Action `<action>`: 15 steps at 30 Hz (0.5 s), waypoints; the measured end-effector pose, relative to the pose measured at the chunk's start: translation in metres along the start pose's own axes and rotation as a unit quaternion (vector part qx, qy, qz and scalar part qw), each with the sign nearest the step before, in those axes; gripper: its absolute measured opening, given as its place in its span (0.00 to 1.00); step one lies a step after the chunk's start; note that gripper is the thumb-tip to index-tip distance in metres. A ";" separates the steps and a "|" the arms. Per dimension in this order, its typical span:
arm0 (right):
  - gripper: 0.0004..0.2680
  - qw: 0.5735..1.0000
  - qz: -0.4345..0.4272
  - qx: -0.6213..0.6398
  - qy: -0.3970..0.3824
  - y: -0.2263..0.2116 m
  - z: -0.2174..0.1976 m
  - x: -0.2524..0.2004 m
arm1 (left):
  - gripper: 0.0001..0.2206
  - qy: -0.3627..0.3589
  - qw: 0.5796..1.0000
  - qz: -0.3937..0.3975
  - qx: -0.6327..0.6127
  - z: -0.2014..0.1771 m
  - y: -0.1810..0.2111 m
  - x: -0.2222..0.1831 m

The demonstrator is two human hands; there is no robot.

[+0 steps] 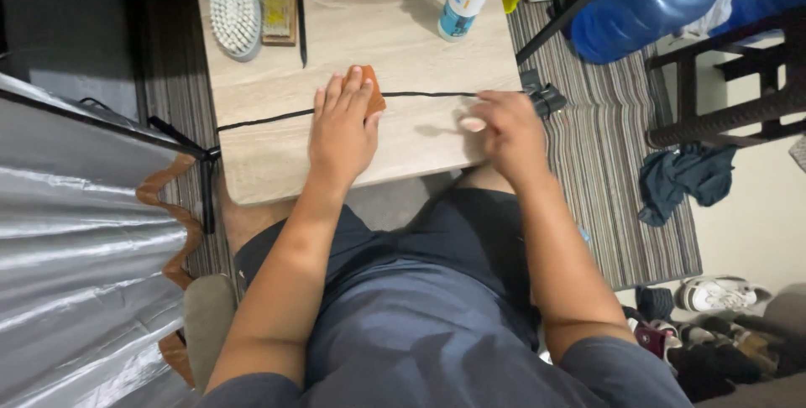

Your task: Cleaning and applying maintenance product to a black shoelace using a brush and spray bottle on a repair bench.

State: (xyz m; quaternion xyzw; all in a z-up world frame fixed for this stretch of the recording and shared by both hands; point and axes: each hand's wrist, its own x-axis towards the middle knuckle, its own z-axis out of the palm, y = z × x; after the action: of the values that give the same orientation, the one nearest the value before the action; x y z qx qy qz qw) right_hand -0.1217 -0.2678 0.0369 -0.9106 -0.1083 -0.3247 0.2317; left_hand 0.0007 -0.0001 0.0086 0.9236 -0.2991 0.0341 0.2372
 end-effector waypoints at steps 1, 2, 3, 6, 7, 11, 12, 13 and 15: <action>0.11 1.000 0.002 -0.003 0.000 -0.001 0.006 0.000 | 0.23 -0.001 1.000 0.003 -0.002 0.001 0.000 0.001; 0.11 1.000 -0.023 0.004 -0.013 -0.003 0.013 0.001 | 0.23 -0.001 1.000 0.000 0.003 0.002 0.000 0.001; 0.11 0.998 -0.047 0.011 -0.026 -0.004 0.020 0.002 | 0.24 -0.001 1.000 -0.003 0.008 0.002 -0.001 0.000; 0.12 0.997 -0.060 -0.038 -0.040 -0.006 0.034 0.002 | 0.23 0.002 1.000 -0.005 0.008 -0.001 0.002 0.000; 0.12 0.997 -0.061 -0.037 -0.038 -0.008 0.038 0.001 | 0.23 0.003 1.000 -0.005 0.009 0.001 0.002 0.000; 0.09 0.993 -0.045 -0.064 -0.092 -0.016 0.050 -0.001 | 0.23 0.022 1.000 0.005 0.002 0.006 -0.002 0.000; 0.09 0.990 -0.039 -0.084 -0.108 -0.017 0.052 -0.001 | 0.23 0.020 1.000 0.009 0.005 0.006 -0.002 0.001; 0.09 0.990 -0.039 -0.083 -0.107 -0.018 0.052 -0.004 | 0.23 0.020 1.000 0.009 0.007 0.008 -0.002 0.000; 0.09 0.985 -0.029 -0.105 -0.132 -0.019 0.055 -0.005 | 0.24 0.028 0.999 0.022 0.012 0.007 -0.004 0.000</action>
State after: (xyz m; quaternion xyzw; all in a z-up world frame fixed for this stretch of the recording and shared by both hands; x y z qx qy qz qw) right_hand -0.1019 -0.2244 0.0030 -0.9612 -0.1300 -0.2179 0.1087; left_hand 0.0029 -0.0006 0.0008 0.9185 -0.3119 0.0685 0.2331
